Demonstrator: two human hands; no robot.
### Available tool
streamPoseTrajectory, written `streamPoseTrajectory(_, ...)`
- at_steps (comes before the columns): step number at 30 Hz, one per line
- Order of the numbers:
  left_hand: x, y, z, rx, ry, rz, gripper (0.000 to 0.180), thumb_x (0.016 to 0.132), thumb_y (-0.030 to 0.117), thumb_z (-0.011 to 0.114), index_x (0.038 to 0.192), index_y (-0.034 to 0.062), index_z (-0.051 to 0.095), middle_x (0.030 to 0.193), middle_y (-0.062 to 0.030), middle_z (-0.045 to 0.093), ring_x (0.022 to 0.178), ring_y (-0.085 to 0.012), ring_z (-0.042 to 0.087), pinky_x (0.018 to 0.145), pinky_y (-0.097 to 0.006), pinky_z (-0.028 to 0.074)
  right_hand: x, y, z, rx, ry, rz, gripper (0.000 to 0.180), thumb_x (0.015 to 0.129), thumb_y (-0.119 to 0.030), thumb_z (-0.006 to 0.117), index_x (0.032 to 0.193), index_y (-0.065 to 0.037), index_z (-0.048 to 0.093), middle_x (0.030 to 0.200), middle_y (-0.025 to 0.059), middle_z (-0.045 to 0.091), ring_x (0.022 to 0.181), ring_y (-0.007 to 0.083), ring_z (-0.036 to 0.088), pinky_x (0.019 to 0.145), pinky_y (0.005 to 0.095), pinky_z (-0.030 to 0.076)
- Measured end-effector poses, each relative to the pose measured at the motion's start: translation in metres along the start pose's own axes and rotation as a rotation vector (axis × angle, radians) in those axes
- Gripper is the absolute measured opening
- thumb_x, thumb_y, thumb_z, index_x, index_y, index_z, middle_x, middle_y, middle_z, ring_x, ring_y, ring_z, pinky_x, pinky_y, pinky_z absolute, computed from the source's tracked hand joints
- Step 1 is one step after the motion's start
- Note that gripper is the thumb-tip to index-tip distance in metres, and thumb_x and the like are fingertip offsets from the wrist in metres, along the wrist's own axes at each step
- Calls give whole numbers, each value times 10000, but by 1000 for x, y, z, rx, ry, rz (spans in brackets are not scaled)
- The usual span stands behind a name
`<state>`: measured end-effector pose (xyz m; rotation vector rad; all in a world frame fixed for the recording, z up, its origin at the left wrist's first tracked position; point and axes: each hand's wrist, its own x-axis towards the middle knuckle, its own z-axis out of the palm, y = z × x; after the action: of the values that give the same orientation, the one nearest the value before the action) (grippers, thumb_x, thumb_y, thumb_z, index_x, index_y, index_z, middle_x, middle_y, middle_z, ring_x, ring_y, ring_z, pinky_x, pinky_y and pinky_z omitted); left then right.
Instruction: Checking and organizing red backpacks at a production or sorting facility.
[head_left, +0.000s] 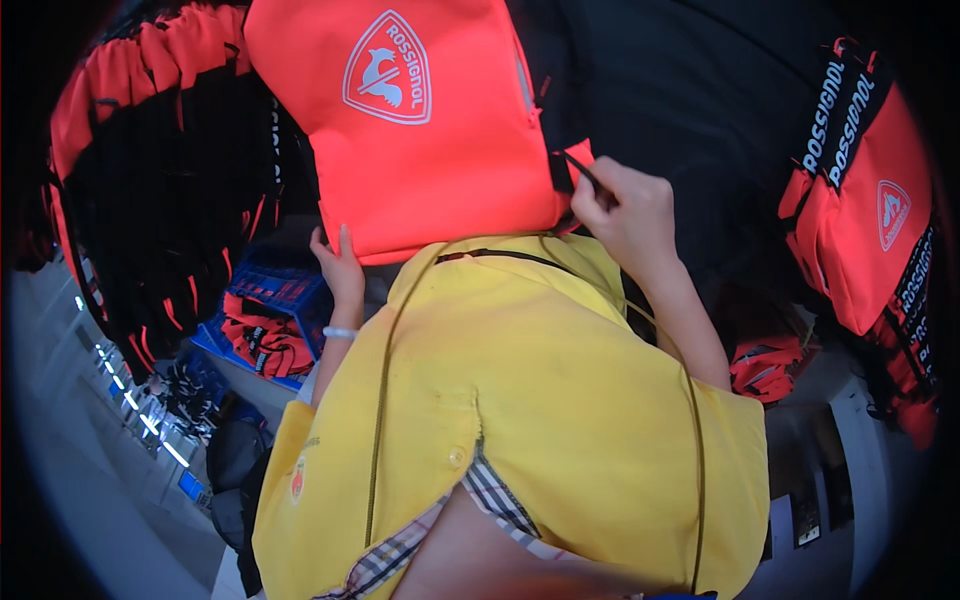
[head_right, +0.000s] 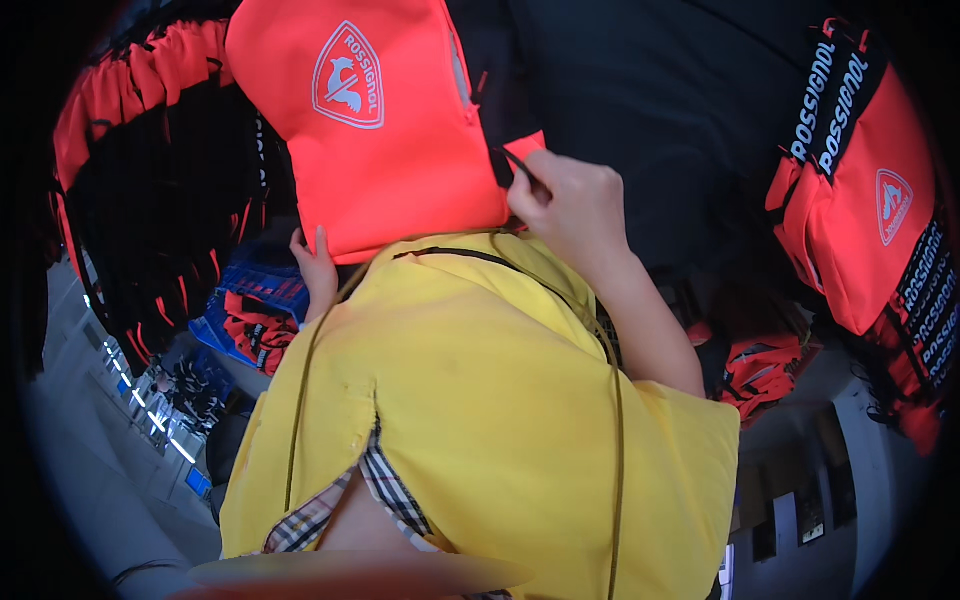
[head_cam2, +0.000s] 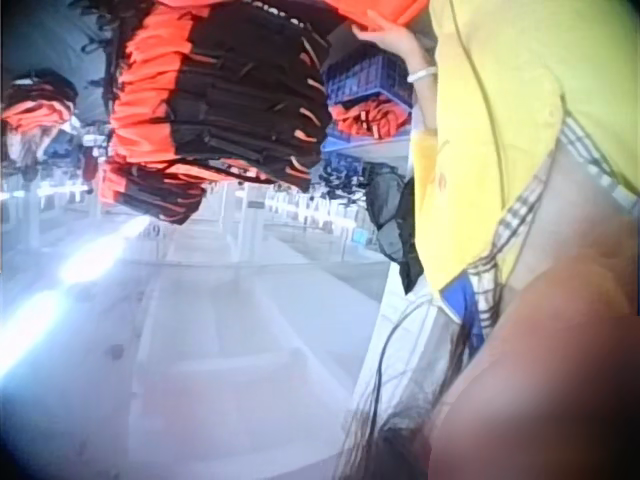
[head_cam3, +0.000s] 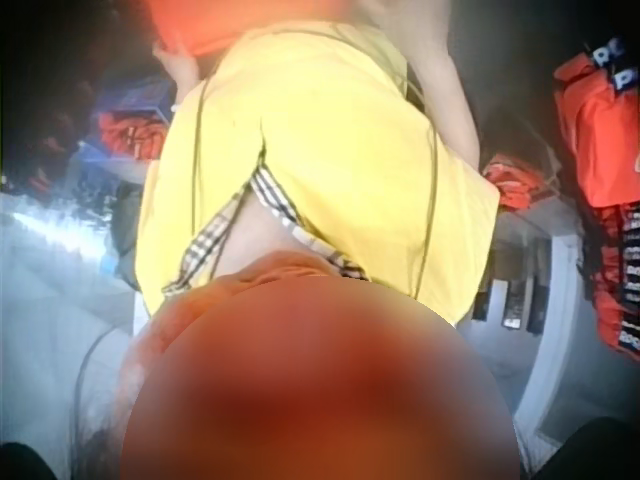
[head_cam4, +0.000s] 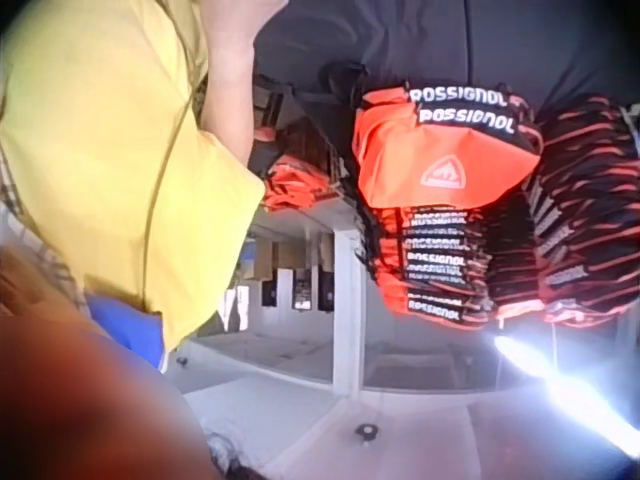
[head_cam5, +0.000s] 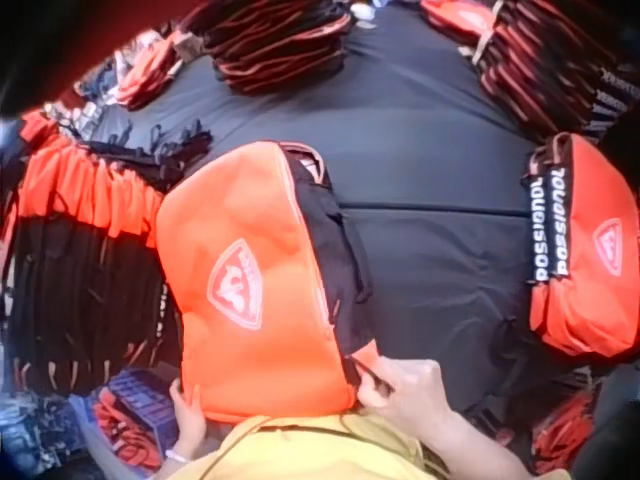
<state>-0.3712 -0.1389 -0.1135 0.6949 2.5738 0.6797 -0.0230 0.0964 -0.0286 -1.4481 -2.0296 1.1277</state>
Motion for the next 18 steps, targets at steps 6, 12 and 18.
streamPoseTrajectory(6, 20, 199, -17, -311, -83, 558, 208, 871, 139, 686, 988, 12, 570, 879, -115, 587, 783, -202, 600, 711, -298, 490, -9, -17, 12, 151, -101, -451, 236, 730, -58, 695, 609, -44, 493, 525, 86, 477, 455, 239, 527, 448, 339, 401)
streamPoseTrajectory(12, 36, 327, 47, 200, -126, 794, 342, 864, 325, 684, 753, 16, 588, 576, -103, 546, 508, -226, 566, 508, -322, 444, -13, -27, 6, 191, -323, -591, 179, 762, -128, 671, 674, -72, 526, 573, 57, 532, 531, 228, 574, 490, 350, 441)
streamPoseTrajectory(18, 27, 310, -5, 24, -205, 743, 259, 832, 202, 669, 725, -20, 588, 520, -115, 543, 459, -220, 559, 475, -317, 418, -17, -18, -19, 282, -421, -435, 268, 770, -141, 696, 626, -25, 503, 565, 103, 501, 525, 271, 547, 487, 355, 408)
